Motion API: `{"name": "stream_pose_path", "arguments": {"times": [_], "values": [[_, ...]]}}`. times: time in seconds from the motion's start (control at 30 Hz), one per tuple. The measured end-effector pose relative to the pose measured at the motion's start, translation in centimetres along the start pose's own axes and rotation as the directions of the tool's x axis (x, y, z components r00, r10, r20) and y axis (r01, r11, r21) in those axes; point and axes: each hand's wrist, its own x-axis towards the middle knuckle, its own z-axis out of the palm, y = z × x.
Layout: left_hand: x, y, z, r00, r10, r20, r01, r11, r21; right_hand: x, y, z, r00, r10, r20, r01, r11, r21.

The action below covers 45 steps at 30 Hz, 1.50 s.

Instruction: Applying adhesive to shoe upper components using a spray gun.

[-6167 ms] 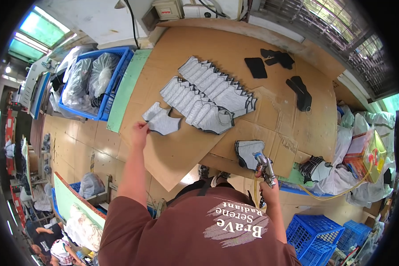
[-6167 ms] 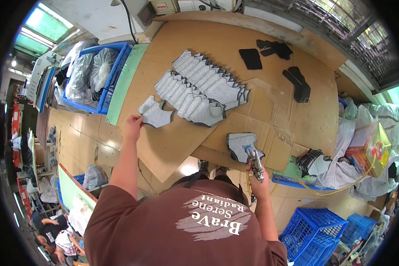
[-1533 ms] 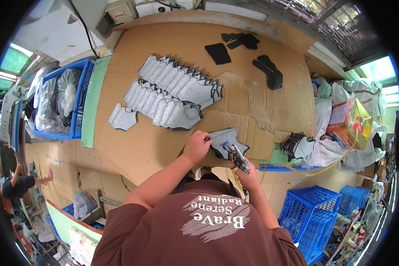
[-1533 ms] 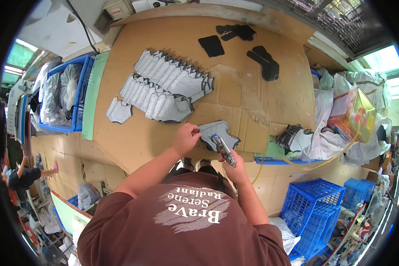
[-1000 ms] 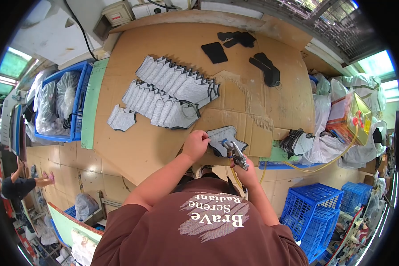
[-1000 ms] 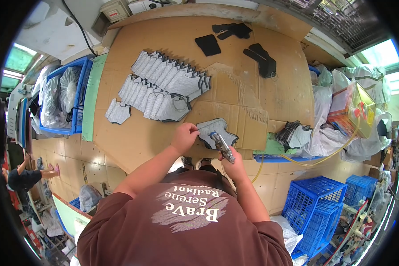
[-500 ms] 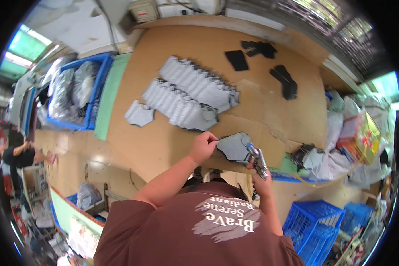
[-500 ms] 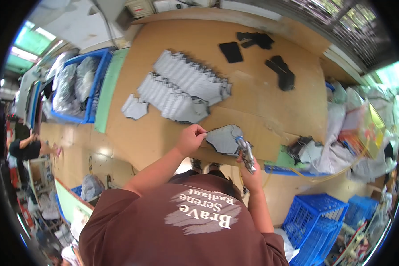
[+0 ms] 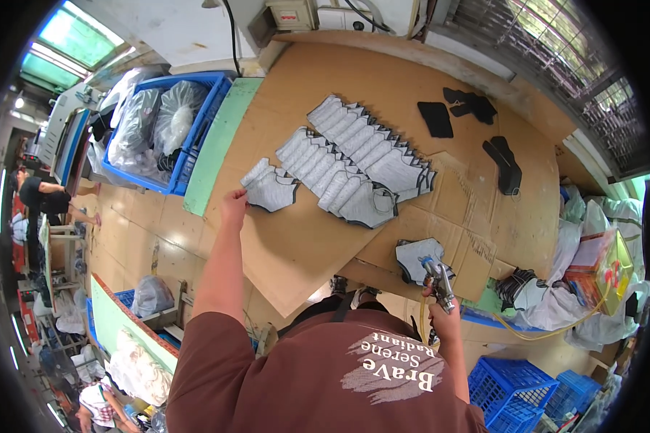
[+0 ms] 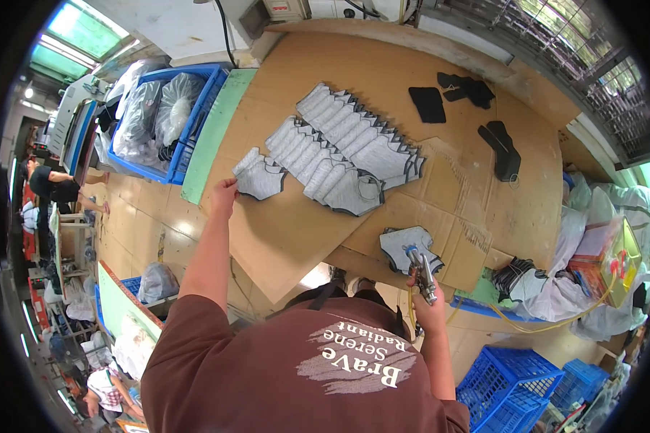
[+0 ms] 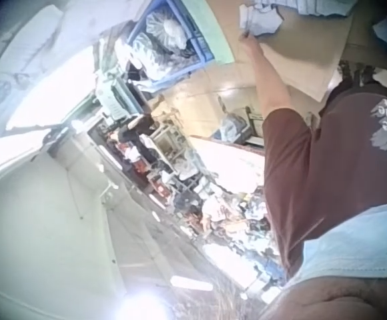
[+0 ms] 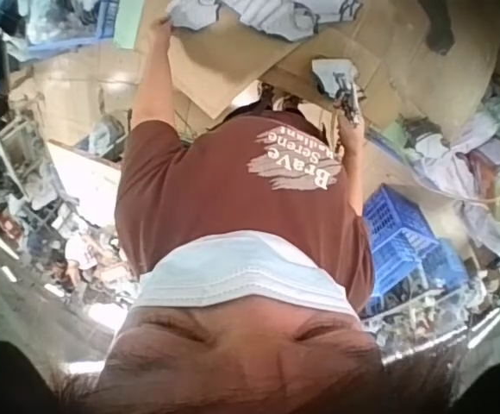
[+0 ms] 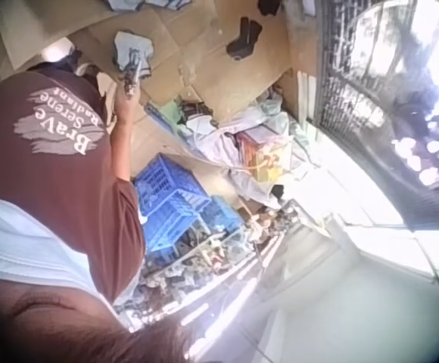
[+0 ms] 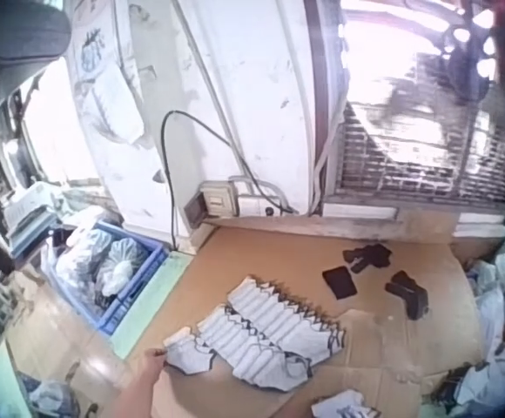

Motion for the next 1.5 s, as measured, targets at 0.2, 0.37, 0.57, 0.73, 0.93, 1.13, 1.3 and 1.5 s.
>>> {"name": "stream_pose_path", "arguments": {"times": [0.2,0.37,0.57,0.73,0.93,1.13,1.3,1.5], "values": [[1.6,-1.6,0.6,0.966,0.239,-0.103,-0.171,0.881,0.440,0.3,0.1,0.4,1.000,-0.031,0.003,0.032,0.997,-0.067],[2.8,-2.6,-0.7,0.997,0.077,-0.008,-0.078,0.995,-0.062,0.1,-0.4,0.6,0.999,-0.036,0.012,0.037,0.999,-0.013],[0.8,-1.0,1.0,0.947,0.278,-0.163,-0.195,0.897,0.398,0.0,0.4,0.1,0.992,-0.125,0.022,0.126,0.990,-0.061],[-3.9,1.2,4.1,0.904,0.417,-0.097,-0.350,0.850,0.393,0.1,0.2,0.7,0.988,-0.152,0.026,0.154,0.982,-0.112],[-15.7,4.6,13.2,0.721,0.419,0.552,-0.569,0.813,0.126,0.9,1.4,1.2,0.986,-0.156,0.056,0.159,0.986,-0.057],[-20.1,4.4,19.5,0.672,0.335,0.661,-0.406,0.912,-0.050,1.1,1.6,1.3,0.989,-0.133,0.060,0.137,0.989,-0.051],[-21.4,5.0,20.8,0.633,0.306,0.711,-0.386,0.921,-0.053,1.1,1.9,0.8,0.989,-0.150,-0.005,0.150,0.989,0.009],[-21.6,5.3,20.9,0.667,0.341,0.662,-0.420,0.907,-0.043,0.7,0.0,0.2,0.989,-0.115,-0.093,0.120,0.992,0.040]]}}
